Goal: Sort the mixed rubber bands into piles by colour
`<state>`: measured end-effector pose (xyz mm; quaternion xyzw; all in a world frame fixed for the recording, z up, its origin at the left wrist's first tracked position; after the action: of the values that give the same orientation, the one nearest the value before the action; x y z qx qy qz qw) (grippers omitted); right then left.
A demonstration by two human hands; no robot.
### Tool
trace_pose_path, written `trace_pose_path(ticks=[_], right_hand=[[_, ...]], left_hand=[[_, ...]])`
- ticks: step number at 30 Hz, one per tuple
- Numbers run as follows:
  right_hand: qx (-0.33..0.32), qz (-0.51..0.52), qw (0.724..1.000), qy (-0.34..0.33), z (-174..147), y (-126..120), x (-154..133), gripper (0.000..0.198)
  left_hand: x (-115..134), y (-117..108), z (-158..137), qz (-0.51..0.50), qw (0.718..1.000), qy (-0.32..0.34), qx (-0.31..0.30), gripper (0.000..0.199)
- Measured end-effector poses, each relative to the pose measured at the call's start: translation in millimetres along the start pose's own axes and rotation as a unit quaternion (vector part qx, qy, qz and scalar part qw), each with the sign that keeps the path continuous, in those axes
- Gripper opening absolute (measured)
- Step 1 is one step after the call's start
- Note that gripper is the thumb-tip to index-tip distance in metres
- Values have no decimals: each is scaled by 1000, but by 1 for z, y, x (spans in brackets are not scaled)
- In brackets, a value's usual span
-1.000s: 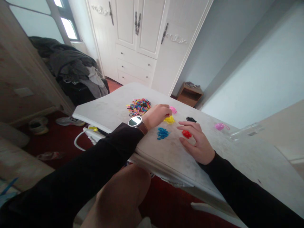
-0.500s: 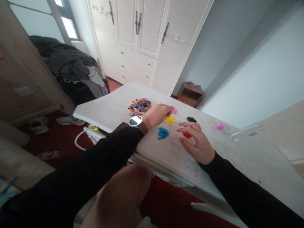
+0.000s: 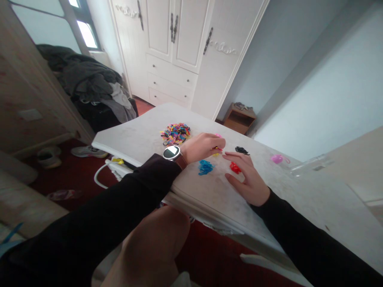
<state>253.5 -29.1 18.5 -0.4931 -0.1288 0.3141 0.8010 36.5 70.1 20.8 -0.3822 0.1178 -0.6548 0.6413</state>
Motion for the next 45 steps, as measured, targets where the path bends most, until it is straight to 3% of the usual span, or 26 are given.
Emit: trace_pose_path(ticks=[8,13,18,22,26,37,41,45], right_hand=[[-29,3,1000,8,-1,3,2,56],[24,15,999,19,3,-4,-1,47],[148,42,979,137,7,-19,14,15],[145,44,958,243,10,-20,35,27],[115,29,951,286,12,-17,45,35],[89,52,965,242,10,-11,47,40],[110,45,970,212,11,-11,45,31],[81,54,986,139,11,-8,39,17]], left_hand=[[3,4,-1,10,1000,14,-24,12],[3,2,-2,-19,1000,-6,-11,11],[1,1,-2,-24,999,-34,27,10],[-2,2,-2,-12,998,-43,42,9],[-2,3,-2,-11,998,-46,45,14],[4,-1,-1,-36,997,-31,62,21],[4,-2,-1,-43,997,-30,64,20],[5,-3,-1,-29,998,-17,53,18]])
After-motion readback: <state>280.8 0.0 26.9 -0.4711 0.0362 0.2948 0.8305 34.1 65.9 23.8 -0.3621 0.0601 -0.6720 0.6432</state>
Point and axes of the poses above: each hand's wrist, its own z-axis towards the middle knuckle, its own y-axis out of the palm, x = y × z, the point moved 1 cm from there along z, towards the middle knuckle, and after that the axes turned 12 degrees about -z, right-handed, at the moved point
